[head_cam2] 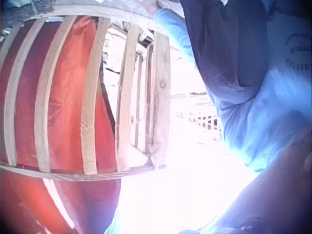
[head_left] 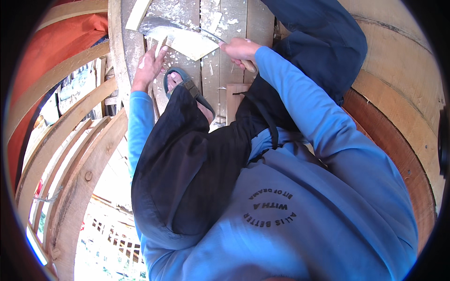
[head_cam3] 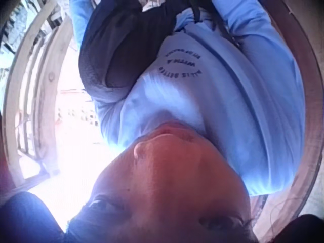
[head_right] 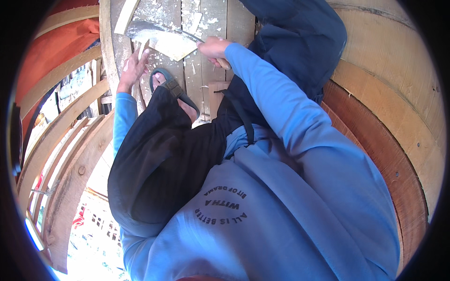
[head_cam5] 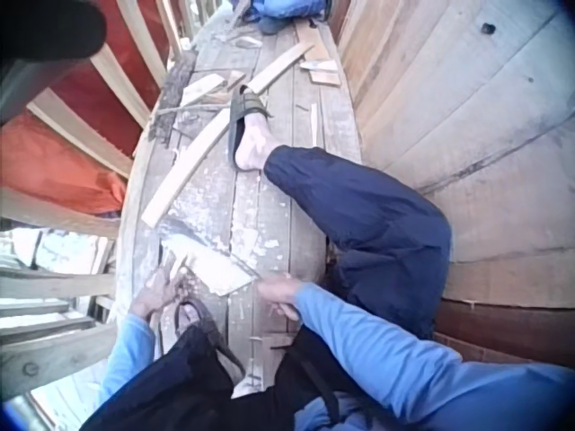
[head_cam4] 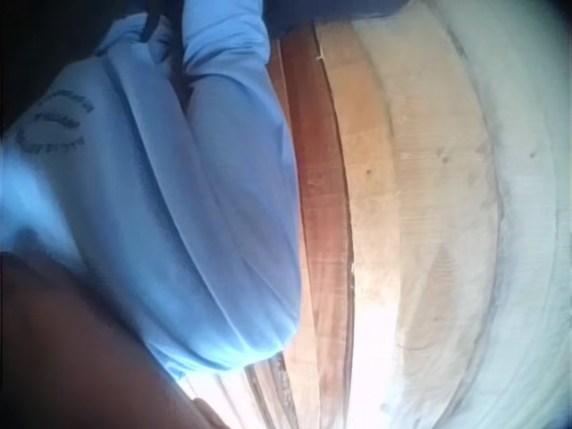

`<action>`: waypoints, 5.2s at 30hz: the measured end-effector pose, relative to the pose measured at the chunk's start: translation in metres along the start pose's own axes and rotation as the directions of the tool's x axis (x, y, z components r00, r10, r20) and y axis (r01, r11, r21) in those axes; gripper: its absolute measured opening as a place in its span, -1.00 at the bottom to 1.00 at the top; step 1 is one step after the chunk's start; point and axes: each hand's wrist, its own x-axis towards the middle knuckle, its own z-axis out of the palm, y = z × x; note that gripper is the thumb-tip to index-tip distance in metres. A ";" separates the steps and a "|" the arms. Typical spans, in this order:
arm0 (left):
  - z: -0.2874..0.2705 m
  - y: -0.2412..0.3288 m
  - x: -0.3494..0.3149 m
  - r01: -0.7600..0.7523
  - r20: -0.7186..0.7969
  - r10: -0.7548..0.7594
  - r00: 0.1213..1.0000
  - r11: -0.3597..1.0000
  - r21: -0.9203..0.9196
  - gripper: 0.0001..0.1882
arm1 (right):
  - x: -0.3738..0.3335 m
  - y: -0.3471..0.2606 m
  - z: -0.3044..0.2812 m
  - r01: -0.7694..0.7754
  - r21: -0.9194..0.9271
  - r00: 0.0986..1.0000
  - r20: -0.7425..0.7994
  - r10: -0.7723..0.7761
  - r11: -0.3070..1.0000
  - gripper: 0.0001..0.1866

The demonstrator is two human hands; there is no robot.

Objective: The person carves a piece of wood with a carving knife while sitting on a wooden floor. They hold the wood in one hand and use the knife to shave off small pieces of wood, rotating the piece to work on different edges.

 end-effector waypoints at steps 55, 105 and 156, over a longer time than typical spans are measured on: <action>0.030 -0.043 -0.033 -0.021 -0.289 0.021 0.957 1.000 0.004 -0.48 | 0.012 -0.056 0.047 0.041 -0.443 0.999 0.030 -0.030 0.896 -0.41; 0.065 -0.016 -0.009 -0.083 -0.146 0.114 0.983 0.976 0.202 -0.56 | -0.003 -0.058 0.020 -0.019 -0.548 0.989 0.114 0.097 0.836 -0.44; 0.070 -0.015 0.017 0.050 0.004 -0.053 0.999 0.962 0.270 -0.53 | 0.024 -0.058 0.057 -0.052 -0.579 0.997 -0.070 0.014 0.814 -0.60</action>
